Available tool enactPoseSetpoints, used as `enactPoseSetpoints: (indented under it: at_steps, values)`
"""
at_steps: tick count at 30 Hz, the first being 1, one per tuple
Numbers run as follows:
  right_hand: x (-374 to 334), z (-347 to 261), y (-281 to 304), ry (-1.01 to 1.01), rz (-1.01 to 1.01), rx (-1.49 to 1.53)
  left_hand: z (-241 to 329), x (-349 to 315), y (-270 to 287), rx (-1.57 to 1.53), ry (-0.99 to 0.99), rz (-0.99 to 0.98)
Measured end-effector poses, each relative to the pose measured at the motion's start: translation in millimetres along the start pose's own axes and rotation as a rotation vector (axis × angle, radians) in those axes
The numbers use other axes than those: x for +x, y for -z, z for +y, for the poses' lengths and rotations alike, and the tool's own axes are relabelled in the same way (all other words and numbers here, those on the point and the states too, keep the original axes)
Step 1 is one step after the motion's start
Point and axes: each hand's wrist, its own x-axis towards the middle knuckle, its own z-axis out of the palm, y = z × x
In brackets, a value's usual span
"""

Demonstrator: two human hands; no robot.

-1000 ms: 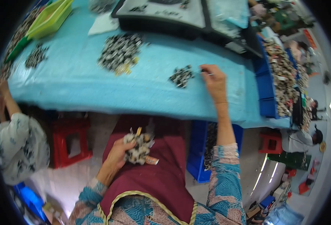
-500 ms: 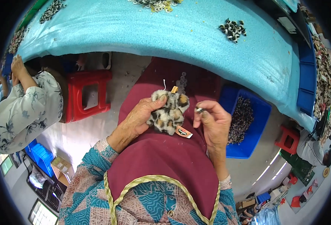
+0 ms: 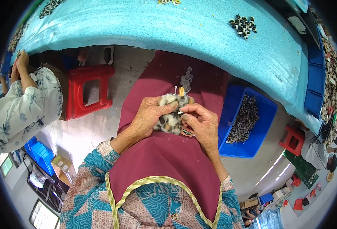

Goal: The person attaches plastic eyes to small stuffed plush toys by hand.

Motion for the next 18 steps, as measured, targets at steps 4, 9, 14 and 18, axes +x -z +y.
enactPoseSetpoints:
  at_steps: [4, 9, 14, 18]
  values:
    - [1, 0, 3, -0.096, -0.021, 0.057, 0, 1, 1, 0.111, -0.032, 0.019]
    - [8, 2, 7, -0.097, -0.036, 0.036, 3, 3, 5, 0.231, -0.022, -0.023]
    - [11, 2, 9, -0.091, -0.012, 0.104, 4, 5, 5, 0.209, -0.021, -0.040]
    - [8, 2, 4, -0.068, 0.041, 0.071, 1, 6, 6, 0.305, -0.065, -0.040]
